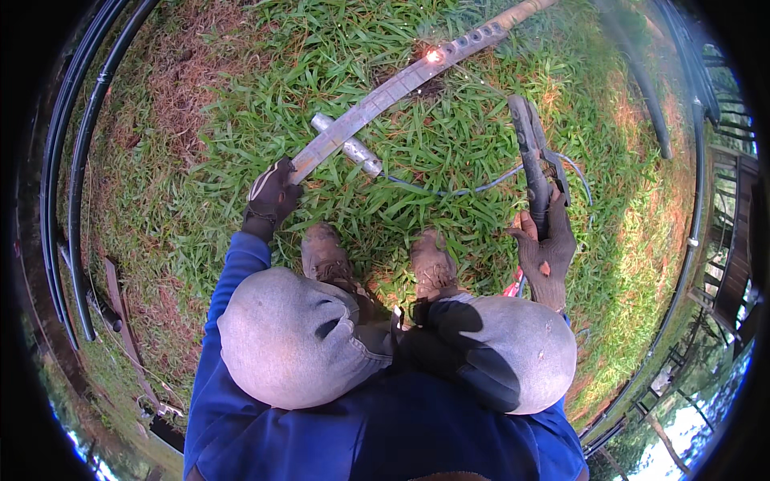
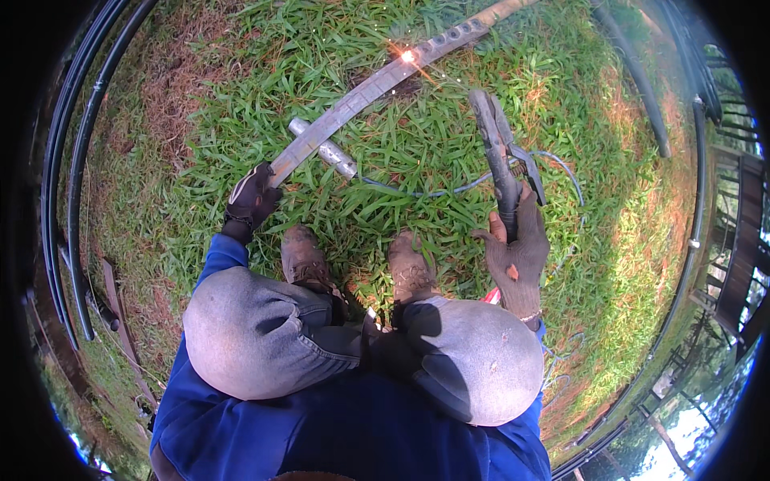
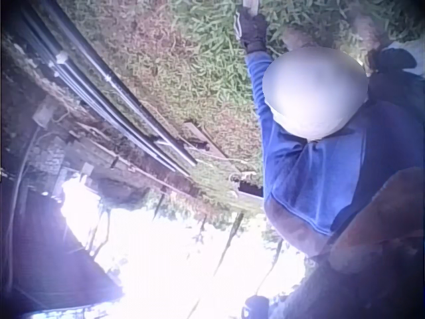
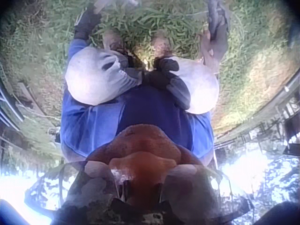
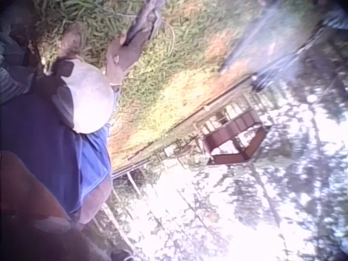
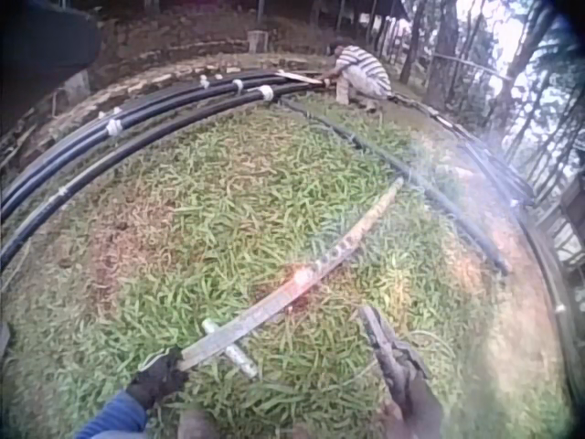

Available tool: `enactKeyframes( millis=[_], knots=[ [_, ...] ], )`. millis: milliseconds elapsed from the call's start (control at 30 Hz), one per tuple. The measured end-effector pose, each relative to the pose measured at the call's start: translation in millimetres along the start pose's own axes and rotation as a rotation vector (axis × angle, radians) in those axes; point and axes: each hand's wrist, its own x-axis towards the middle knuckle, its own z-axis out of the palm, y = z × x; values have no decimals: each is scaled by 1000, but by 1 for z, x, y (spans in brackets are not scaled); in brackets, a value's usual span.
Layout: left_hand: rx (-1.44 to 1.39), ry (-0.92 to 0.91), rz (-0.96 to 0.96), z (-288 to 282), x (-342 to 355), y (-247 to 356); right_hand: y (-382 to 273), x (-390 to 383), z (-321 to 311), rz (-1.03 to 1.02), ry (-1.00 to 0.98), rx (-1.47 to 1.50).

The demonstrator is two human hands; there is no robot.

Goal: The person welds marked spots on a curved metal bar using an electrode holder, inserts a new welding rod into the holder clamp, and welds along the metal bar.

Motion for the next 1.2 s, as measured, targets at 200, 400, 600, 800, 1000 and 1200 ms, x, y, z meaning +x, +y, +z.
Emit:
enactKeyframes(
  millis=[200,400,600,800,1000,1200],
  knots=[
    [2,-5,-8,0,1,-1,-3,1,-1,35,-26,-11],
    [40,-23,-27,4,3,-5,-3,0,-1,83,-27,35],
    [-4,-38,-12,2,2,-3,3,4,1,20,-32,-50],
    [65,-21,-38,4,3,-5,3,2,1,93,-44,6],
    [14,0,30,4,0,-6,0,4,1,85,-60,-32],
    [26,-33,8,0,1,-2,-6,5,-1,126,-70,-19]
  ],
)
